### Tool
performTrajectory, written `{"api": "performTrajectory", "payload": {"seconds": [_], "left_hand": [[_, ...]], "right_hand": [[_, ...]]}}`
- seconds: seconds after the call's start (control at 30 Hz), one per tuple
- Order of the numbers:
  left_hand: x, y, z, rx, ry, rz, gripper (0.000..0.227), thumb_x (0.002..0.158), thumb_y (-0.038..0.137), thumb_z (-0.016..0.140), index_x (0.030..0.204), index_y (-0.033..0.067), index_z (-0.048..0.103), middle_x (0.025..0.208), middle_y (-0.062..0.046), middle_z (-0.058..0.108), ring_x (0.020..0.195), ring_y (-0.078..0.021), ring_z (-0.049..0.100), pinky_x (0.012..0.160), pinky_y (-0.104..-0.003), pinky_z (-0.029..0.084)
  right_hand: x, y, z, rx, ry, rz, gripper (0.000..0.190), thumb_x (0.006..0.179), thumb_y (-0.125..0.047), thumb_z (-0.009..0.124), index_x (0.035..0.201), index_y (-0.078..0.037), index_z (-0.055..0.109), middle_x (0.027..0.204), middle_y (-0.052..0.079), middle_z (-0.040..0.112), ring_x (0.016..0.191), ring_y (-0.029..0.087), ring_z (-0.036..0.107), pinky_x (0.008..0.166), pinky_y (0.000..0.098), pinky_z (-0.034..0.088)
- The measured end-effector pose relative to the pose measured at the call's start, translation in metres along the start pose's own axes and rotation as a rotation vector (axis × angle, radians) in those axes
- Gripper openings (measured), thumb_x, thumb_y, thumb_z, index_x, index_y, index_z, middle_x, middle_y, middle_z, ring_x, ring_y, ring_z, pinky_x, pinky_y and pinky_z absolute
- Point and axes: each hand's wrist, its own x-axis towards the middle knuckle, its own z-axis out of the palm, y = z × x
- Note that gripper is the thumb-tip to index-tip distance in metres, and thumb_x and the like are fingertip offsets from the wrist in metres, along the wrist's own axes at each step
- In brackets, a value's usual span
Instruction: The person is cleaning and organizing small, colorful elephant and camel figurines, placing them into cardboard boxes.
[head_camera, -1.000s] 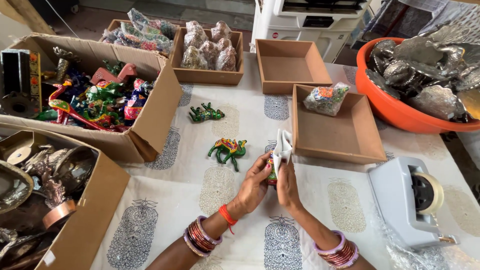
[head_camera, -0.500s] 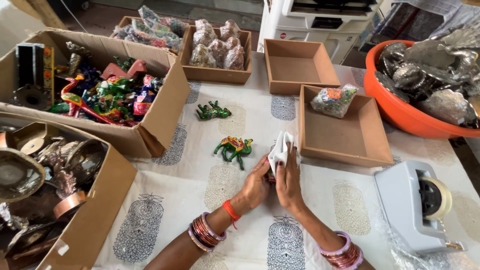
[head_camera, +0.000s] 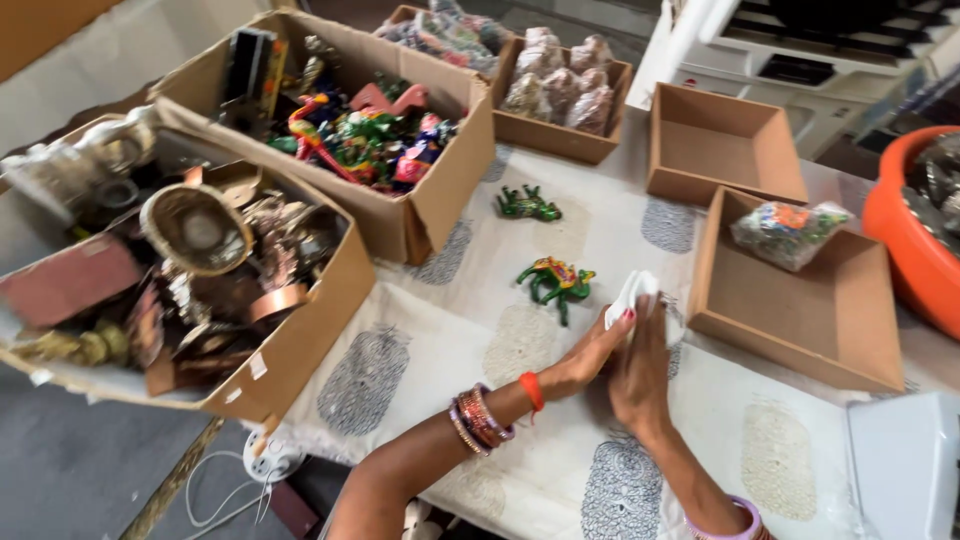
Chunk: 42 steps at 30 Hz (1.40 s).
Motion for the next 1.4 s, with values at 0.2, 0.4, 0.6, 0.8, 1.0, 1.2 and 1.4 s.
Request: {"api": "performTrajectory", "payload": {"seconds": [0.2,0.4,0.6,0.8,1.0,1.2,1.4], "left_hand": [[-0.008,0.017,0.003,0.310,0.165,0.096,0.076,0.102,0.058,0.041,0.151,0.0000,0.039,0.138,-0.028,0.056,0.130,-0.0387,0.056,0.108,-0.047,0.045],[-0.021,0.007,-0.019,0.907,0.211,0.413,0.062,0.103,0.048,0.058,0.127,-0.0091,0.054,0.101,-0.031,0.068,0.098,-0.0489,0.067,0.089,-0.054,0.055],[-0.124,0.115,-0.030,1.535,0.007,0.278,0.035,0.086,0.037,0.070,0.105,0.0078,0.071,0.100,-0.015,0.071,0.097,-0.0344,0.068,0.081,-0.051,0.054],[-0.211,0.266,-0.092,2.288,0.172,0.078,0.011,0.077,0.014,0.073,0.088,0.0143,0.075,0.099,-0.006,0.066,0.099,-0.0242,0.063,0.077,-0.039,0.051],[-0.238,0.304,-0.156,2.294,0.168,-0.127,0.005,0.084,0.012,0.071,0.083,0.0134,0.076,0.091,-0.004,0.070,0.097,-0.0217,0.066,0.082,-0.037,0.051],[-0.230,0.270,-0.176,2.281,0.099,0.225,0.013,0.086,0.013,0.069,0.072,0.0132,0.069,0.074,-0.003,0.068,0.078,-0.0211,0.068,0.072,-0.039,0.053],[-0.224,0.260,-0.180,2.402,-0.001,0.081,0.014,0.090,0.011,0.067,0.077,0.0148,0.071,0.081,-0.002,0.071,0.082,-0.0207,0.071,0.065,-0.034,0.057]], "right_hand": [[0.003,-0.002,-0.002,0.048,-0.158,0.070,0.061,0.106,-0.028,0.037,0.160,-0.001,0.027,0.157,0.023,0.040,0.147,0.039,0.042,0.123,0.0500,0.033],[0.001,0.006,0.001,-0.093,-0.123,-0.018,0.068,0.100,-0.027,0.043,0.160,0.001,0.028,0.159,0.027,0.038,0.142,0.044,0.041,0.113,0.0550,0.033],[0.000,0.007,0.005,-0.158,-0.189,0.054,0.059,0.106,-0.035,0.039,0.155,-0.001,0.040,0.158,0.024,0.042,0.140,0.041,0.044,0.115,0.0563,0.031],[-0.004,0.017,0.010,-0.126,-0.154,-0.026,0.062,0.108,-0.039,0.035,0.153,0.002,0.043,0.158,0.025,0.042,0.139,0.042,0.047,0.113,0.0560,0.034],[-0.001,0.009,0.003,-0.112,-0.169,-0.010,0.061,0.108,-0.040,0.034,0.152,0.001,0.045,0.159,0.024,0.043,0.138,0.041,0.048,0.114,0.0557,0.034],[-0.003,0.017,0.007,-0.127,-0.170,-0.047,0.063,0.109,-0.042,0.033,0.154,0.001,0.043,0.159,0.025,0.042,0.139,0.041,0.047,0.114,0.0569,0.032],[-0.003,0.015,0.005,-0.116,-0.187,-0.036,0.063,0.109,-0.043,0.032,0.154,-0.001,0.043,0.159,0.025,0.041,0.138,0.043,0.047,0.114,0.0562,0.033]]}}
